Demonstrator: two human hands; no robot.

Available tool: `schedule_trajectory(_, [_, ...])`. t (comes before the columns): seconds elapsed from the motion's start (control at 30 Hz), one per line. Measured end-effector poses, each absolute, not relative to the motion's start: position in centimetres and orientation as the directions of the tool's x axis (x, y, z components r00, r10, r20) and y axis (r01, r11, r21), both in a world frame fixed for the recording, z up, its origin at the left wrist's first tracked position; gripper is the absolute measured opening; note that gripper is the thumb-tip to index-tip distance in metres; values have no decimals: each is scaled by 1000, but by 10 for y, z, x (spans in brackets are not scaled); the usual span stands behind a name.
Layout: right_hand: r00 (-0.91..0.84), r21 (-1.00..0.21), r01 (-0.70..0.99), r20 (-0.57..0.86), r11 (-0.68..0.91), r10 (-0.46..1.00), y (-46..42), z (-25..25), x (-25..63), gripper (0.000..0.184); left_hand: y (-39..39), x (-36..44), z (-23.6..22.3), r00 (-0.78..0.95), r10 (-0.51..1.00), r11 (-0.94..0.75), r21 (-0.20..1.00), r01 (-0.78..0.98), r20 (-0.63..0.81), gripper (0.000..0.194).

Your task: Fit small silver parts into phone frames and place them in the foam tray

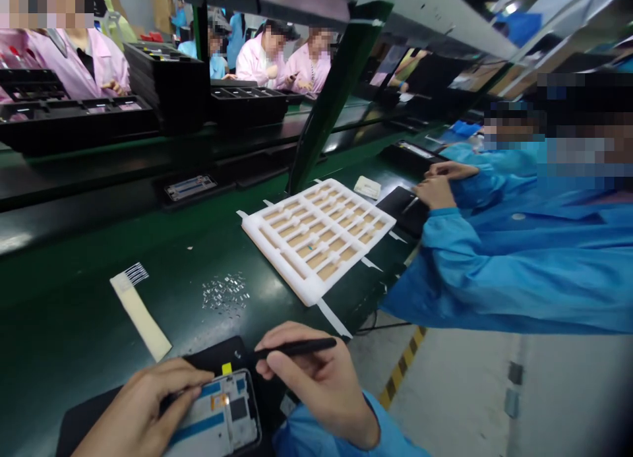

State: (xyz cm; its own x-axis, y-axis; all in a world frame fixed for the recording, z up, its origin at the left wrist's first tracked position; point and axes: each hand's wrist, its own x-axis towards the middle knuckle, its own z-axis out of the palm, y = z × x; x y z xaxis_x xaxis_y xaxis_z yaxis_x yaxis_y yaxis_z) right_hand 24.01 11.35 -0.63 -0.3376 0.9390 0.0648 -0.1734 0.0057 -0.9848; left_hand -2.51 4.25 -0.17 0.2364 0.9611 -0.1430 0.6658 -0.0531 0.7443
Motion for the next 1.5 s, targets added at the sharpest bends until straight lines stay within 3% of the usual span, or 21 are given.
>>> schedule_trajectory(0.13, [-460,-998,-46,51,34,886,102,-5,229,10,48,-19,-3,205,951,49,769,637,-230,33])
schedule_trajectory(0.33, [-508,-995,47,53,90,860,100,-17,216,14,42,-18,-5,176,945,95,746,659,-277,36])
schedule_trajectory(0.97, [-455,-995,57,45,80,889,97,-23,214,13,42,-13,-13,131,967,74,736,673,-217,32])
schedule_trajectory(1.27, [-444,-988,36,121,153,888,98,-23,213,14,39,-11,-16,88,971,105,732,674,-221,28])
schedule_trajectory(1.5, [-415,-953,16,270,304,869,94,-22,214,16,37,-12,-22,85,971,103,716,690,-222,23])
